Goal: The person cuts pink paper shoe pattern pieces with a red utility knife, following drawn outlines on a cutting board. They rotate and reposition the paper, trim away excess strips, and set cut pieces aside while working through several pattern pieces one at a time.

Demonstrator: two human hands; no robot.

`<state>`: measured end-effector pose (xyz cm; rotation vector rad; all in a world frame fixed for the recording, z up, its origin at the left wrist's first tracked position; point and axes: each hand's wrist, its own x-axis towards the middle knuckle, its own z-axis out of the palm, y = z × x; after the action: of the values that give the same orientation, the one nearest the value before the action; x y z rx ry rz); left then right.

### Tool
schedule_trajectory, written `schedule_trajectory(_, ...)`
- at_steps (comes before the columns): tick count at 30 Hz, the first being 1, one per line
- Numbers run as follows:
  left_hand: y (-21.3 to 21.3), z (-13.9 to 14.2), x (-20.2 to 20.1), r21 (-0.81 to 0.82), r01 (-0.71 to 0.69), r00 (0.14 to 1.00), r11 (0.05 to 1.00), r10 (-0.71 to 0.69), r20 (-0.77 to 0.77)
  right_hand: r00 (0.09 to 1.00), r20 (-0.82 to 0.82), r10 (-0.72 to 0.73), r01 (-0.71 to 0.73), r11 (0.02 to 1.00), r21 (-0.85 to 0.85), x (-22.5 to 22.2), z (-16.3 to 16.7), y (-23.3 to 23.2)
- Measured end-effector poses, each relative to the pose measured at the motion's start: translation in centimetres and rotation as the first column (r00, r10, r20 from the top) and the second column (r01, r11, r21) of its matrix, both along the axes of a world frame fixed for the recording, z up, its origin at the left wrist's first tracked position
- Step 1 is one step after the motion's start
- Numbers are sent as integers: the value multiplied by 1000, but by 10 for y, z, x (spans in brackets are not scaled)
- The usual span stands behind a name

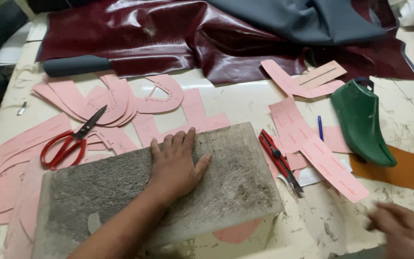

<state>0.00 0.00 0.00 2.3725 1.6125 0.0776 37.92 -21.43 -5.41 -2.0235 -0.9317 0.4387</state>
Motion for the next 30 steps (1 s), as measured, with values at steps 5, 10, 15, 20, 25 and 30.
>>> schedule_trajectory(5, 11, -1, -21, 26, -15, 986, 1000, 11, 165, 881, 208, 424, -387, 901, -196, -55, 1, 126)
schedule_trajectory(10, 56, -4, -56, 214, -191, 928, 958, 105, 358, 737, 426, 525, -307, 822, -480, -61, 0, 187)
schedule_trajectory(15, 92, 7, -119, 367, -434, 901, 823, 385, 201, 809, 406, 426, -228, 862, -452, -55, 0, 198)
schedule_trajectory(20, 110, 19, -133, 163, -614, 789, 772, 594, 158, 687, 625, 371, -260, 928, -266, -90, 41, 224)
schedule_trajectory(25, 109, 8, -127, 232, -619, 783, 750, 570, 247, 630, 506, 589, -585, 788, -189, -186, 64, 276)
schedule_trajectory(30, 111, 0, -126, 223, -608, 791, 762, 559, 248, 424, 385, 819, -747, 557, -362, -288, 86, 331)
